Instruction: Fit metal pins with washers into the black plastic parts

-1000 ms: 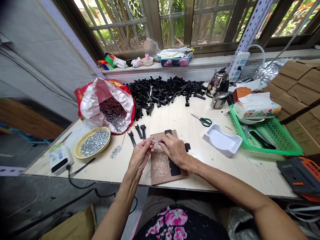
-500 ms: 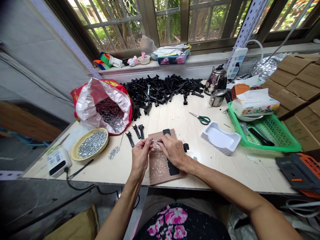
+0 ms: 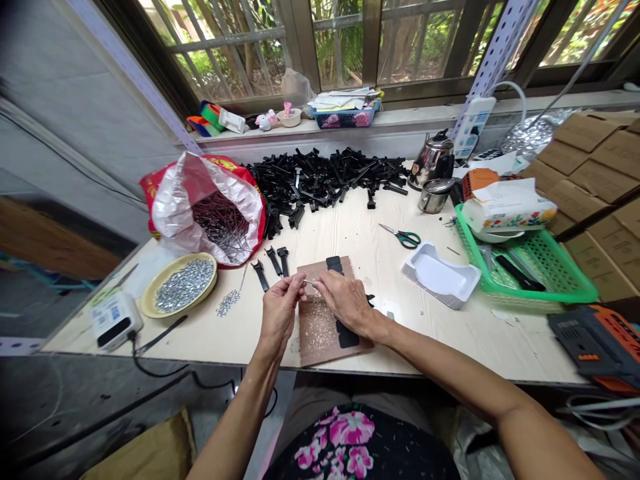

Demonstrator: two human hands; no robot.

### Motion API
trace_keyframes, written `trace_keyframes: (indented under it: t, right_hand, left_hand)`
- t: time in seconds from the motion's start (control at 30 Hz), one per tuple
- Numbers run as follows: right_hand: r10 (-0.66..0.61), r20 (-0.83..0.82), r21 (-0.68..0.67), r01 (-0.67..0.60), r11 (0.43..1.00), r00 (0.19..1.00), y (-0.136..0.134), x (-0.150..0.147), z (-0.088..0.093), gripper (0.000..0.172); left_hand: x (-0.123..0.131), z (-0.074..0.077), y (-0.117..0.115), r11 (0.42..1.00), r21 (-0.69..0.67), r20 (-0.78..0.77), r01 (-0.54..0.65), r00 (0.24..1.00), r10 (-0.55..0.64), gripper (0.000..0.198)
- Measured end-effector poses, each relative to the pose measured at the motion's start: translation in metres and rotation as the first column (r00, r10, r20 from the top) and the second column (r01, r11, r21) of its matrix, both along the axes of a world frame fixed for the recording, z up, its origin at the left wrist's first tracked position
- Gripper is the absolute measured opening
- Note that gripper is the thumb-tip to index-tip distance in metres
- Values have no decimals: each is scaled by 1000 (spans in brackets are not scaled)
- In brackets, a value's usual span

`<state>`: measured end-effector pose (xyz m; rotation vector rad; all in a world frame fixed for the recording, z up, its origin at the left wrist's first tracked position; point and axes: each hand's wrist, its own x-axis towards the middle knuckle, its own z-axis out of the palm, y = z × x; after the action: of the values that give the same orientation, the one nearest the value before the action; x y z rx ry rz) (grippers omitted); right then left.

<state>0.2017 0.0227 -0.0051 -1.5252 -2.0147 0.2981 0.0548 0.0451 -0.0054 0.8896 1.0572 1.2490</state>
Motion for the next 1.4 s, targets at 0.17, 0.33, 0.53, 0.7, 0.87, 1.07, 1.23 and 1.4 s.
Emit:
trace_keyframes:
  t: [0.17,0.33,0.53,0.7,0.87,1.07,1.23,1.4]
  right_hand:
    - [36,-137,-5,-38,999,990,2,0,3,16]
    - [38,-106,10,-37,999,994,-2,13,6,16]
    - [33,110,84,-42,996,993,21,54,-5,22]
    - [81,271,132,-120,984,959,59,77,-22,25]
    - [430,318,142,-491,860,845,22,77,-35,26]
    - [418,282,171,-474,864,864,31,79,-29,32]
    - [585,262,129,-628,767,768,37,79,-36,31]
    - [498,215,151,-532,833,840,44,85,-31,31]
  left_hand:
    - [-1,4,-3,996,-81,125,26,992,-15,32]
    - [-3,5,-4,992,-109,174,63,984,-43,40]
    - [-10,-8,-6,999,-47,-207,25,978,-34,51]
    - [-6,-29,-9,936,248,-709,250,706,0,39]
    - [-3,-52,-10,891,312,-804,331,591,62,44]
    - [0,-61,-10,857,388,-831,338,531,167,44]
    - [0,-63,-10,822,421,-848,383,487,208,47]
    - [-1,-65,-9,810,425,-854,404,475,211,53]
